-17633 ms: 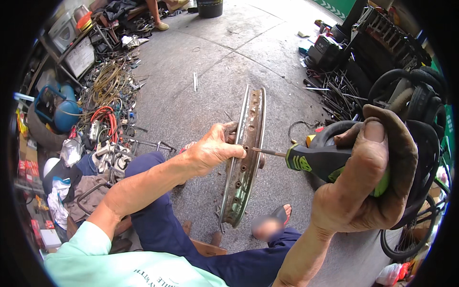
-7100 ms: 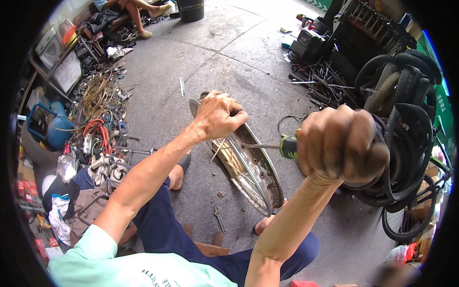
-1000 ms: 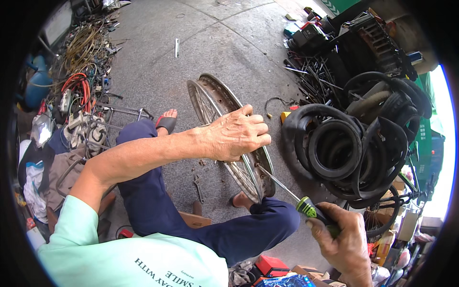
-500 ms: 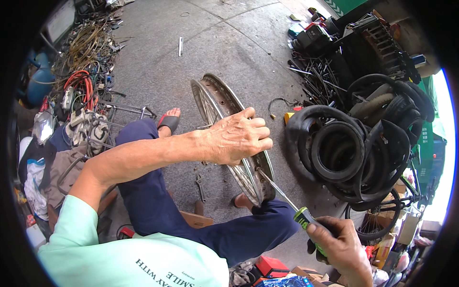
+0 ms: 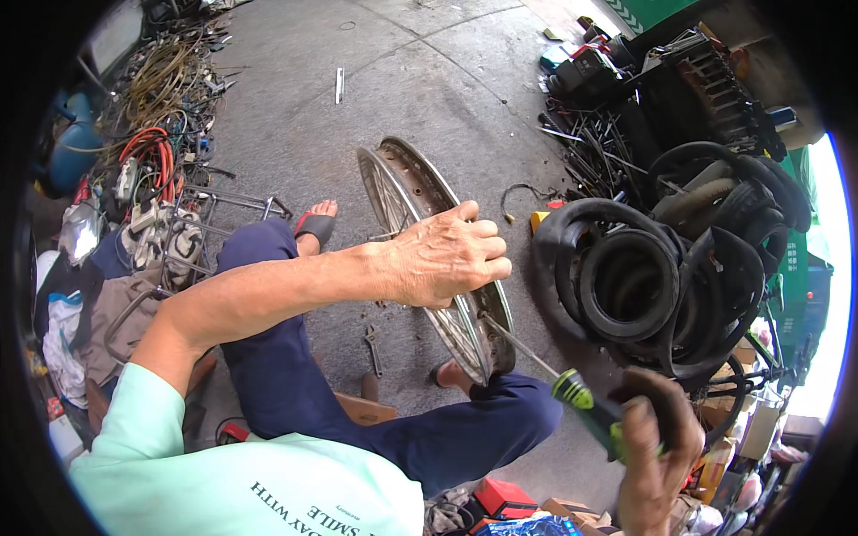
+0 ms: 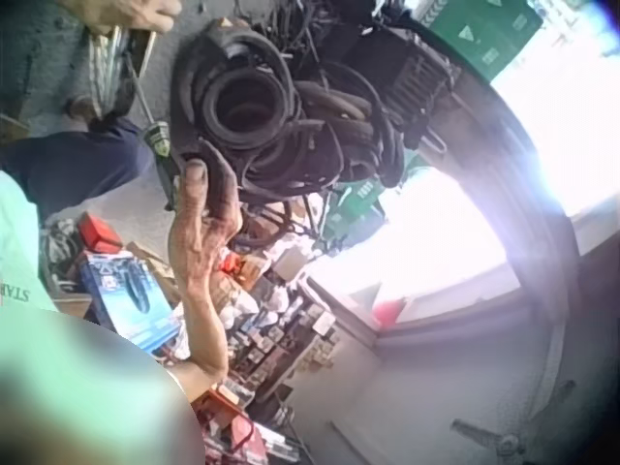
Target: The person uses a screwdriver to tighten or adjust the spokes of a bicycle wheel rim while seated on the ground. They rotate the wheel and work on different sections of the rim throughout the clip.
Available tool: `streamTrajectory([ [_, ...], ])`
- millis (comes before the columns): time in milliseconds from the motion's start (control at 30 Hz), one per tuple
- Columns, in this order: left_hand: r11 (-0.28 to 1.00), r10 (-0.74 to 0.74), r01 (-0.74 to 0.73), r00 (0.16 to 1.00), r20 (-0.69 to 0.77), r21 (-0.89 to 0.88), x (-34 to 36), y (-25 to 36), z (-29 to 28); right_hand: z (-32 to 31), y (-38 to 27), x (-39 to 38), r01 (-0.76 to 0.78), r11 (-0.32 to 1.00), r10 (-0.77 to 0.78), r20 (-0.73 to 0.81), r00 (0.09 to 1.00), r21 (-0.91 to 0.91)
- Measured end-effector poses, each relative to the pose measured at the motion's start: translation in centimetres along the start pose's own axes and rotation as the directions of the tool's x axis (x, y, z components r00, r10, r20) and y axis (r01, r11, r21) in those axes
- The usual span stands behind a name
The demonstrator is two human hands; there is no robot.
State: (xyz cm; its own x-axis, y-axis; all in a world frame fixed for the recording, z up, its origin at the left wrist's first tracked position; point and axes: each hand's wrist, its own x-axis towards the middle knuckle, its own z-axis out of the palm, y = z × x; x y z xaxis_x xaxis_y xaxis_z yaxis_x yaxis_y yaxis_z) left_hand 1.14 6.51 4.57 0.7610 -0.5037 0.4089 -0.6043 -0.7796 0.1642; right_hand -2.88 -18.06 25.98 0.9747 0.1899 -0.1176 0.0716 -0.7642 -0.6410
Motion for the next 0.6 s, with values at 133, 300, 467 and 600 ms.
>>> streamTrajectory([
  [133,1.0,-0.015,0.015,1.0,-0.008,-0.006,-0.1,-0.1,0.0,-1.5,0.0,0.8,-0.271,0.916,0.281,-0.009,0.96,-0.297],
  [300,1.0,-0.011,0.011,1.0,-0.003,-0.005,0.3,-0.3,0.0,-1.3,-0.6,0.4,0.548,0.429,-0.338,0.435,0.835,-0.718],
  [467,0.999,-0.036,0.036,0.999,-0.008,-0.013,0.3,-0.7,0.0,-1.0,1.2,0.9,0.467,0.812,-0.413,0.22,0.884,-0.35],
  [600,0.998,-0.053,0.052,0.998,-0.034,-0.019,0.4,-1.3,0.2,-0.5,0.7,1.5,0.109,0.966,-0.117,-0.021,0.993,-0.233],
])
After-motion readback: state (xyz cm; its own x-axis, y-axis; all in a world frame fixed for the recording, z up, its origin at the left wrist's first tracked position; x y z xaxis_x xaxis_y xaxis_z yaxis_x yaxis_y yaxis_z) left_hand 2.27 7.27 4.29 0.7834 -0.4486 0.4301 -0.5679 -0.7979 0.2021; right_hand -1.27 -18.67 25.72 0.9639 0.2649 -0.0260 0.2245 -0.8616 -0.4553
